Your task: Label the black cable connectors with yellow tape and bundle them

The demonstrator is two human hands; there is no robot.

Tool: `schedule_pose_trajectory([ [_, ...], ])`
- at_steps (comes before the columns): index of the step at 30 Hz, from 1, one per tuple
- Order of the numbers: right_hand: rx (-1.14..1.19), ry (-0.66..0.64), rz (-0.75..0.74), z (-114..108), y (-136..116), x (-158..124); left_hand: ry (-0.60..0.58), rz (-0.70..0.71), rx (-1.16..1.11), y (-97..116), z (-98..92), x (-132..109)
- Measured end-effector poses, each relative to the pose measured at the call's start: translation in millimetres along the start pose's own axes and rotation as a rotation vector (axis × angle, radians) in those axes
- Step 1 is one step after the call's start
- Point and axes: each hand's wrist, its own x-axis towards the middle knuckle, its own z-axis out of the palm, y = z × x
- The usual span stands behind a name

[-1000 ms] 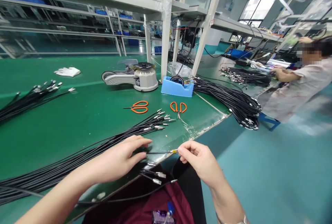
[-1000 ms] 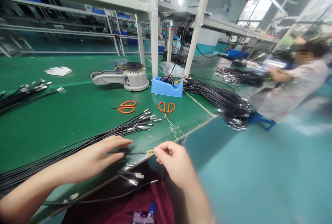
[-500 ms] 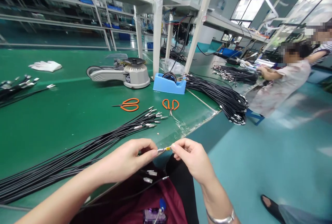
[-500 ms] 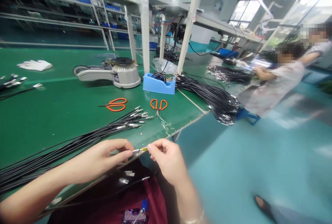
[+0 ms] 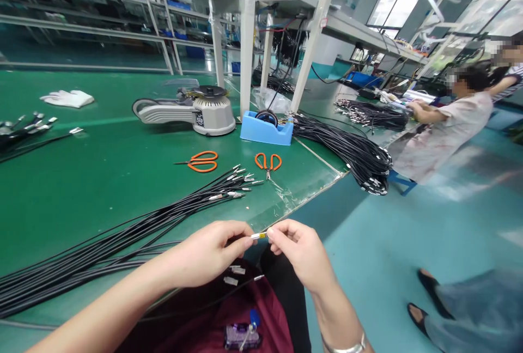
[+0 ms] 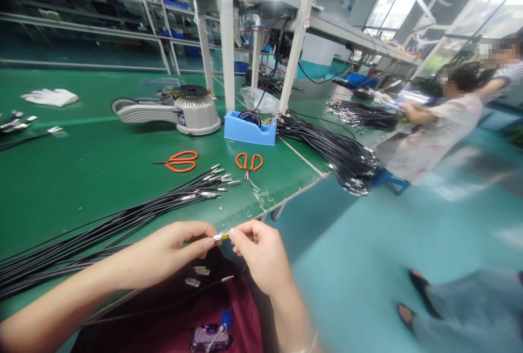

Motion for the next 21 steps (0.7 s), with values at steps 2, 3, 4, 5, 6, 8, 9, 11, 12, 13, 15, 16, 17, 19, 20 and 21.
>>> schedule_pose_trajectory([
  [2, 0.003, 0.01, -0.012, 1, -1, -1, 0.007, 0.012, 0.007, 1, 1.8, 1],
  [3, 0.002, 0.017, -0.017, 2, -1, -2, 0.023, 0.009, 0.01, 1, 3.0, 2],
  [4, -0.001, 0.025, -0.022, 3, -1, -3, 0.047, -0.002, 0.016, 1, 4.3, 3],
  [5, -0.006, 0.033, -0.027, 3, 0, -4, 0.072, -0.018, 0.022, 2, 5.9, 5],
  [6, -0.013, 0.039, -0.032, 3, 0, -5, 0.088, -0.032, 0.03, 2, 7.4, 6],
  [8, -0.023, 0.033, -0.026, 3, 2, -6, 0.093, -0.033, 0.046, 3, 10.2, 7],
  [9, -0.021, 0.027, -0.015, 3, 3, -7, 0.089, -0.017, 0.056, 4, 11.3, 8],
  [11, -0.005, 0.01, 0.001, 2, 4, -7, 0.075, 0.025, 0.074, 6, 12.4, 7],
  [12, 0.003, 0.004, -0.001, 2, 5, -8, 0.069, 0.038, 0.079, 7, 12.4, 7],
  [13, 0.008, 0.001, -0.011, 2, 5, -8, 0.062, 0.042, 0.076, 8, 12.1, 6],
  [15, 0.001, -0.007, -0.04, 1, 4, -9, 0.034, 0.027, 0.041, 10, 10.7, 4],
  [16, -0.007, -0.012, -0.051, 1, 4, -9, 0.015, 0.017, 0.017, 11, 9.8, 4],
  [17, -0.015, -0.017, -0.06, 1, 3, -10, 0.002, 0.011, 0.001, 11, 9.0, 3],
  [19, -0.028, -0.026, -0.075, 1, 3, -11, 0.009, 0.019, 0.01, 12, 8.1, 3],
  [20, -0.034, -0.026, -0.083, 1, 3, -11, 0.029, 0.03, 0.037, 12, 8.5, 3],
  [21, -0.042, -0.023, -0.092, 2, 3, -11, 0.054, 0.042, 0.069, 12, 9.6, 4],
])
